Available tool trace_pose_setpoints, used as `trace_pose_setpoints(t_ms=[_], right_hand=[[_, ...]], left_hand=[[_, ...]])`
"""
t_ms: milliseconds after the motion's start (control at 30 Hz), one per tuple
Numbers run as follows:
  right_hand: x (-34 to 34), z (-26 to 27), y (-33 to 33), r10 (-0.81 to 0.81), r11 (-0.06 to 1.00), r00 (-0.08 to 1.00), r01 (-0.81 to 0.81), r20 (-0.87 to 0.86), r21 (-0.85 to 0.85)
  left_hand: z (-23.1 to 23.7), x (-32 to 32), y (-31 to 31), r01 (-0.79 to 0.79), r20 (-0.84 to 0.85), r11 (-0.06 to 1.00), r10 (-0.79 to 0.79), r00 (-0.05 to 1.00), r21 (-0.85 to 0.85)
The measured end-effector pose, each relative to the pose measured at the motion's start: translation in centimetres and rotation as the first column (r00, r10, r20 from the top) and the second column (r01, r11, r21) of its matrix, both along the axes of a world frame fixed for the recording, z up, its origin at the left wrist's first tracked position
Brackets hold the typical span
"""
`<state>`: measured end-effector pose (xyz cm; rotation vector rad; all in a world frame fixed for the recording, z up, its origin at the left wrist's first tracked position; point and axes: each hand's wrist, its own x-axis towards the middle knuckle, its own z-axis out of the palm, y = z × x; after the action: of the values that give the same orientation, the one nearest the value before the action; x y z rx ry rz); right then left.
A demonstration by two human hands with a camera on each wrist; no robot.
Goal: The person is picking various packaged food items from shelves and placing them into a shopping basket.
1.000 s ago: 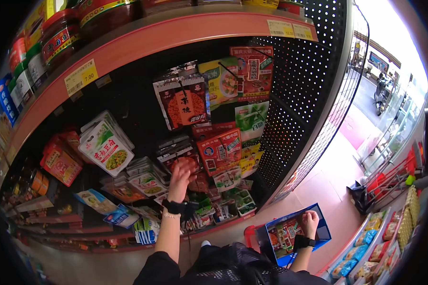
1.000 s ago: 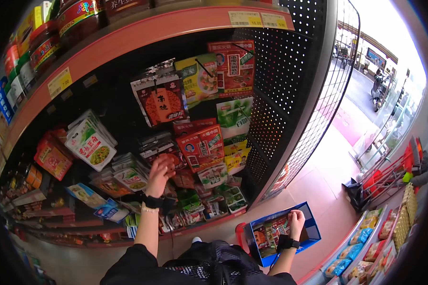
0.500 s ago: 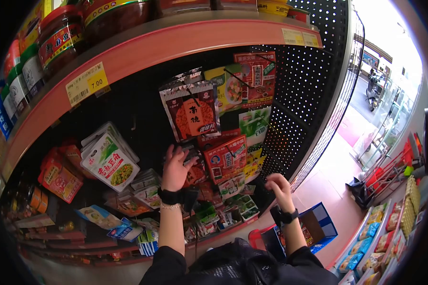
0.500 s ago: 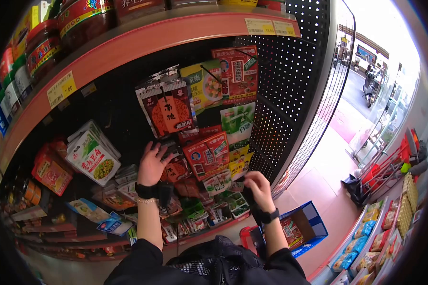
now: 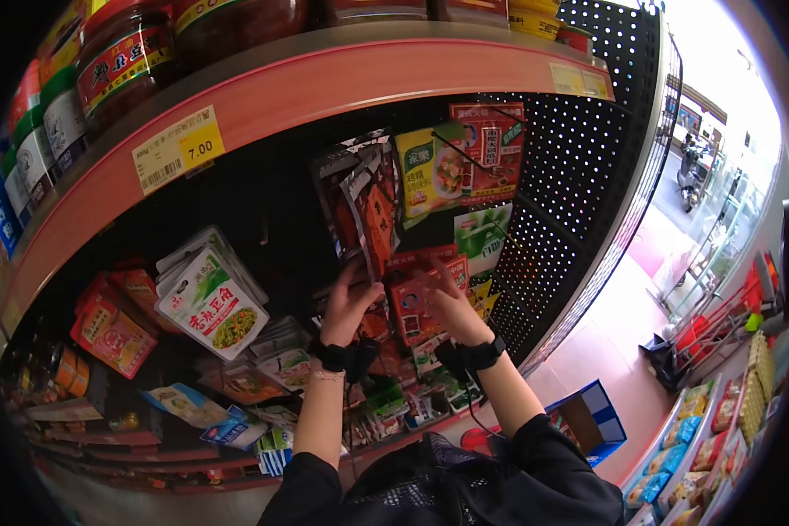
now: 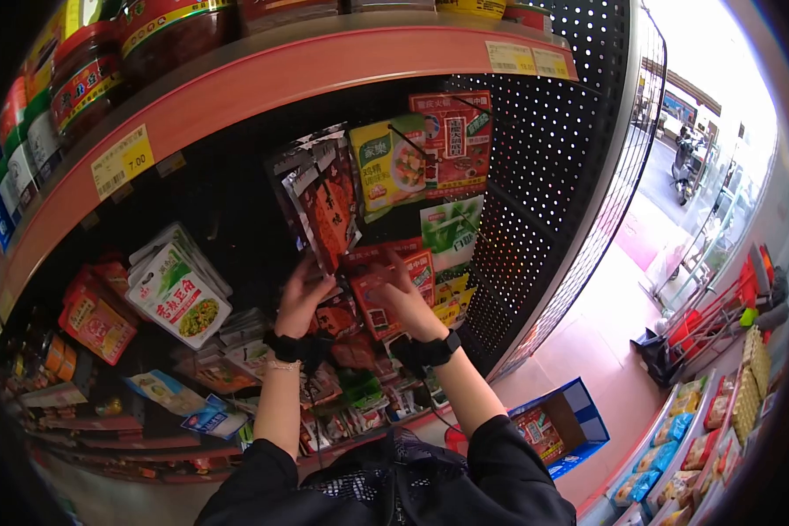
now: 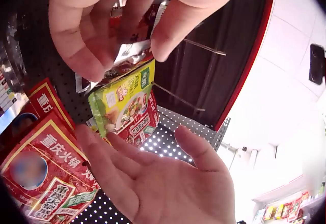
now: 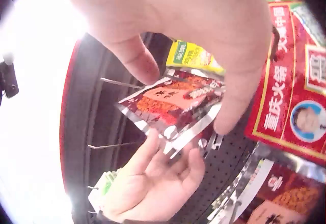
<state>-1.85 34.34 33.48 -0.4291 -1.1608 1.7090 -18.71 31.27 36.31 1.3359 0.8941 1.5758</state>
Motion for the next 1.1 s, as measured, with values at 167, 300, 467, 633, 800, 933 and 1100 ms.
trace_pose_setpoints(t_ms=[167,300,467,633,800,933,1100], right_hand=[[-0.4,-0.1,-0.7,0.154,0.963,0.944,-0.209,-0.293,-0.169],[0.0,0.5,-1.4,0.16,0.948,0.892,-0.258,-0.422,-0.184],[0.8,1.6,-3.0,-0.018,0.995,0.958,-0.011,-0.285,-0.101],[2.2,1.8,-4.9,-0.15,0.988,0.97,0.142,-0.192,-0.057],[3.2,1.5,-5.7,-0.236,0.972,0.965,0.236,-0.115,-0.015],[4.0,1.1,-6.5,-0.259,0.964,0.964,0.262,-0.064,0.035],[5.0,1.4,-7.2,-0.262,0.956,0.962,0.248,0.076,0.16]], left_hand=[[-0.4,-0.1,-1.0,-0.011,0.07,0.999,0.015,0.997,-0.05],[0.7,-0.1,-2.7,0.11,0.174,0.993,-0.101,0.98,-0.04],[1.2,1.2,-4.1,0.102,0.073,0.995,-0.102,0.992,0.009],[0.2,2.7,-5.0,0.085,0.077,0.996,-0.088,0.993,0.035],[-1.1,3.0,-5.6,0.02,-0.068,0.996,-0.014,0.998,0.09],[-1.6,4.0,-6.3,0.02,0.013,0.999,-0.021,1.0,0.045],[-1.8,4.7,-6.5,-0.03,0.151,0.999,0.027,0.988,0.013]])
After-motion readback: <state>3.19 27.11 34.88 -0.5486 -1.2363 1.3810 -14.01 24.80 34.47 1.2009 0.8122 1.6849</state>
